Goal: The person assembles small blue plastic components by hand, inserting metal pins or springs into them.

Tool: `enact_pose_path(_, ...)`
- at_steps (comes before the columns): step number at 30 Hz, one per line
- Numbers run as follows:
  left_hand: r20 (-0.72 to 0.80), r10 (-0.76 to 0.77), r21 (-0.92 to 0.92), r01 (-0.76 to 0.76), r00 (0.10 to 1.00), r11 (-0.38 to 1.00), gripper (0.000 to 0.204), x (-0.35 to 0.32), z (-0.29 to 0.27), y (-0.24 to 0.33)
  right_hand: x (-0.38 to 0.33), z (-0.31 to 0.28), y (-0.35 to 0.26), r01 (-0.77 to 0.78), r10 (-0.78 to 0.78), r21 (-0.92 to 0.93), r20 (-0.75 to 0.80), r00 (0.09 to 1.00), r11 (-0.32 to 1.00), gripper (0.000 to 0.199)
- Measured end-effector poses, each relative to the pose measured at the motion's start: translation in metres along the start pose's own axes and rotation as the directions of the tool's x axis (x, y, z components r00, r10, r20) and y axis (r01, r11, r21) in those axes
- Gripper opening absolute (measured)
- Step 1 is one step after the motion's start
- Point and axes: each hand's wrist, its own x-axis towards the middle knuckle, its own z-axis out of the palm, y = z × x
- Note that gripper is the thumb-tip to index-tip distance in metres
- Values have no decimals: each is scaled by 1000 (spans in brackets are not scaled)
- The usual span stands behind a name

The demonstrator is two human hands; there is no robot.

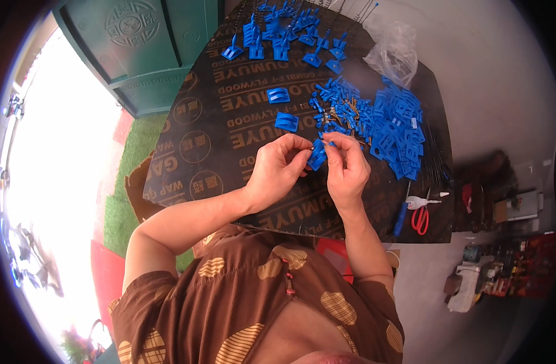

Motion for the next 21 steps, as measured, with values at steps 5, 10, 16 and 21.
enact_pose_path(5,23,38,93,-40,999,995,22,-2,2,-2,1,-1,-1,-17,17,-10,-6,1000,1000,12)
enact_pose_path(10,36,46,167,-52,998,985,29,-3,4,3,0,-1,-2,-37,37,-11,-11,999,999,12)
enact_pose_path(16,51,220,286,-225,974,931,35,-2,5,-4,0,-2,-3,-30,30,-16,-9,1000,999,12)
enact_pose_path(21,58,208,358,-215,976,908,38,-3,5,-2,0,-2,-5,-38,38,-22,-2,999,999,12)
